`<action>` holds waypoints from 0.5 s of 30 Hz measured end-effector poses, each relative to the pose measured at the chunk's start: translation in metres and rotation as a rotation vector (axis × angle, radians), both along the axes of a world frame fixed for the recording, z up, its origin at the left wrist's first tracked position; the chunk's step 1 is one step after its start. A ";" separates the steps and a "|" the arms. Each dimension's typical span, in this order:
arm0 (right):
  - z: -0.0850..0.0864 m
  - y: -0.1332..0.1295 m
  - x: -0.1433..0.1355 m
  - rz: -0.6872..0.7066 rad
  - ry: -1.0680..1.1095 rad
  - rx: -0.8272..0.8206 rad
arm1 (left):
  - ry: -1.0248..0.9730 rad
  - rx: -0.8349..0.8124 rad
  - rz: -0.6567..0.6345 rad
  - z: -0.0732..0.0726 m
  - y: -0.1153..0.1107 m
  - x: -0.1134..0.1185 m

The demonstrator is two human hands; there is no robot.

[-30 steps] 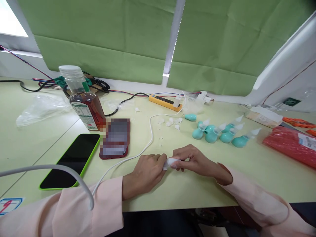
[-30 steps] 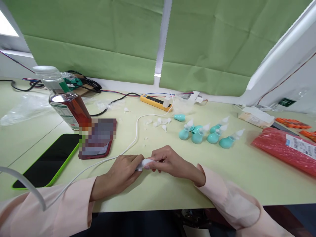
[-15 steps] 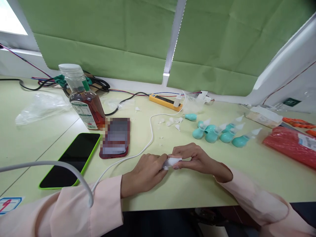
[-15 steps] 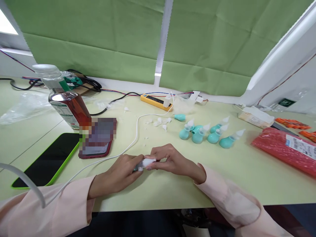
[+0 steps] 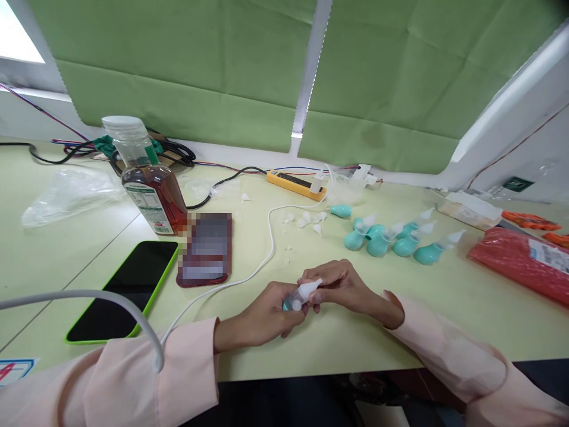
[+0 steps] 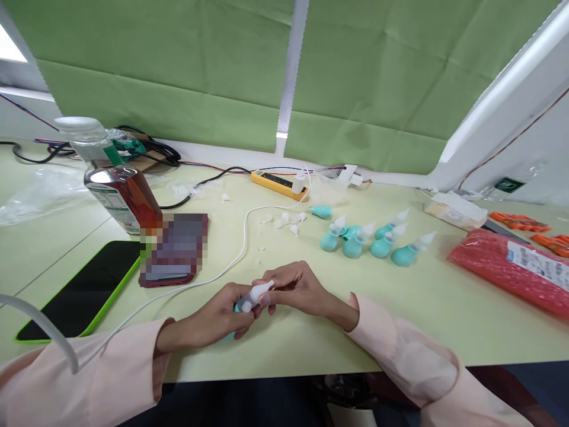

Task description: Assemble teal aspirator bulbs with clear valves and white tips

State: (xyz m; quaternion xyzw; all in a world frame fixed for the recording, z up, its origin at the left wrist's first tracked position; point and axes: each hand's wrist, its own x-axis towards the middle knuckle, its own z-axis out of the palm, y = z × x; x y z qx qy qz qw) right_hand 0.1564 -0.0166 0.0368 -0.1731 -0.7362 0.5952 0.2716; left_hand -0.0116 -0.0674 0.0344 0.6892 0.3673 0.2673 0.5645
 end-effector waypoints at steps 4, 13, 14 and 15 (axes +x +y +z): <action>0.002 -0.002 0.001 0.008 -0.043 0.057 | 0.025 0.010 0.011 0.002 -0.003 0.003; 0.007 -0.010 -0.001 -0.114 -0.154 0.285 | 0.215 0.242 0.137 0.010 -0.010 0.007; 0.005 -0.010 -0.002 -0.132 -0.121 0.234 | 0.208 0.239 0.149 0.009 -0.010 0.006; 0.002 -0.009 -0.004 -0.165 -0.078 0.178 | 0.196 0.236 0.166 0.009 -0.009 0.006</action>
